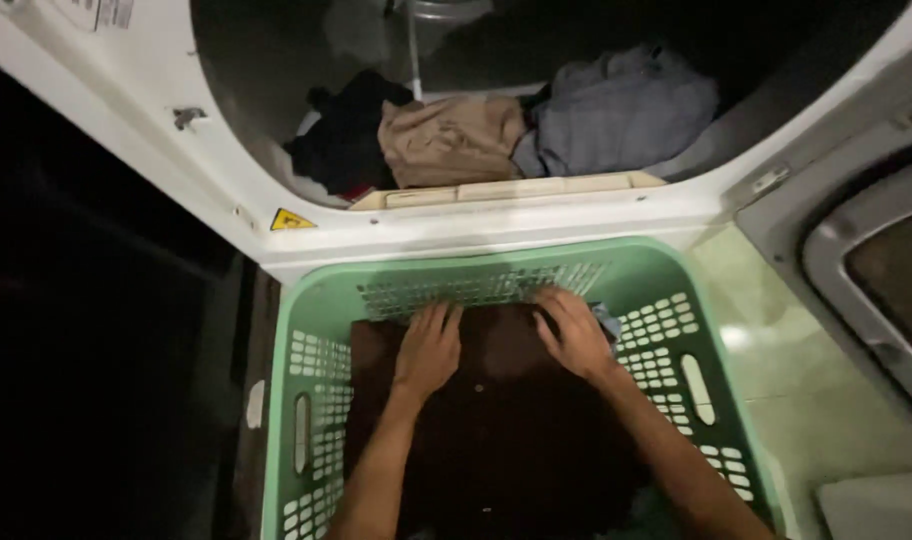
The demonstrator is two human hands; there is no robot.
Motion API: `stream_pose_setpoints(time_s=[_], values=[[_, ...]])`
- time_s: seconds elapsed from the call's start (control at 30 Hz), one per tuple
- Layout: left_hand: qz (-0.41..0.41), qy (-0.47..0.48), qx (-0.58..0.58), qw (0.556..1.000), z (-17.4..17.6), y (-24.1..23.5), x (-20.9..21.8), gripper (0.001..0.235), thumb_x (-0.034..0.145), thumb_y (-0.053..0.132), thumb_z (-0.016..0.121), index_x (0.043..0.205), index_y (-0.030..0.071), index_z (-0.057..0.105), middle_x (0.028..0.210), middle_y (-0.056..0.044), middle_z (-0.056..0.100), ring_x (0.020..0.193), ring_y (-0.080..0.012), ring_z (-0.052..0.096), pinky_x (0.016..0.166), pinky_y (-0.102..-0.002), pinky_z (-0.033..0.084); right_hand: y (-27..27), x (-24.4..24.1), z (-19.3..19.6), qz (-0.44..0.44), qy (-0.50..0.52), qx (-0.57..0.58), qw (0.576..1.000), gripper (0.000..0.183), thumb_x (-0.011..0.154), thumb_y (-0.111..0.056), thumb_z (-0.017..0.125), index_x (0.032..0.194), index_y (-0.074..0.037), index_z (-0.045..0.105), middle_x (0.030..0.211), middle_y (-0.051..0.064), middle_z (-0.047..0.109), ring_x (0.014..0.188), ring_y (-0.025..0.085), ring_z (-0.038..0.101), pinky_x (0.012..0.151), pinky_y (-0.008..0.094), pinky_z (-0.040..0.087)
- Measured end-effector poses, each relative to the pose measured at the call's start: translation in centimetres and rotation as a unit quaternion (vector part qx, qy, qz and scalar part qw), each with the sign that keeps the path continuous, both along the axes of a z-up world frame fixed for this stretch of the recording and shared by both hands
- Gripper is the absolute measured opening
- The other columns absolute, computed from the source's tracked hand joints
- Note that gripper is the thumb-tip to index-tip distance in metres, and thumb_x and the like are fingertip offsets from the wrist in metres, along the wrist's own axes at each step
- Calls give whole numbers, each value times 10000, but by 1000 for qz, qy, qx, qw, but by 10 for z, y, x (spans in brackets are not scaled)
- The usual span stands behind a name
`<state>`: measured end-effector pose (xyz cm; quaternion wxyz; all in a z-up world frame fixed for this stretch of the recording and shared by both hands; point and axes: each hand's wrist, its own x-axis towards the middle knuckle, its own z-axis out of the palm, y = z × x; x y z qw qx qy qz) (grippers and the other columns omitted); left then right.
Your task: Folding various items of clothing from a laundry basket and placing them into a dryer.
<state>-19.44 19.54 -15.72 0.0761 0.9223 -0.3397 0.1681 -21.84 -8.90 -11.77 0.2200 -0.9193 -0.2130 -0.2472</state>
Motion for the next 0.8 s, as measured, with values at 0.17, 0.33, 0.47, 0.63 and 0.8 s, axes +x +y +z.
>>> stream_pose_setpoints(time_s=[0.17, 0.33, 0.47, 0.63, 0.8], values=[[65, 169, 62, 982, -53, 15, -21, 526, 1021, 258, 517, 1493, 43, 430, 1413, -230, 478, 1277, -362, 544, 1106, -494, 389, -1, -22, -48, 4, 236, -55, 970, 488, 1012, -250, 591, 1469, -87, 532, 1312, 149, 635, 1248, 375, 602, 1005, 518, 514], [135, 203, 195, 950, -68, 15, -17, 581, 1031, 356, 492, 1541, 97, 387, 1531, -186, 442, 1420, -310, 430, 1220, -461, 250, -6, -16, -79, -39, 287, -136, 947, 500, 1045, -353, 555, 1485, -121, 504, 1423, 135, 556, 1328, 374, 542, 1061, 539, 479], [169, -22, 98, 980, -123, 15, -16, 586, 887, 189, 525, 1436, -16, 517, 1372, -233, 560, 1269, -362, 518, 1176, -405, 337, -12, -2, -114, -97, 335, -239, 906, 606, 1049, -442, 499, 1599, -235, 351, 1549, 44, 449, 1473, 275, 411, 1125, 486, 429], [135, 200, 142, 960, -66, 12, -20, 469, 949, 139, 625, 1400, 66, 517, 1280, -125, 640, 1253, -259, 572, 1198, -432, 324, -11, 9, -135, -99, 297, -319, 895, 628, 1017, -489, 514, 1560, -202, 386, 1400, 68, 548, 1353, 290, 487, 1102, 458, 411], [122, 268, 177, 939, -133, 13, -26, 426, 1032, 168, 505, 1458, 184, 507, 1308, -23, 599, 1254, -173, 529, 1191, -325, 272, -23, 13, -174, -103, 291, -381, 872, 373, 1024, -355, 526, 1386, -270, 560, 1387, 35, 566, 1306, 293, 498, 1055, 436, 405]])
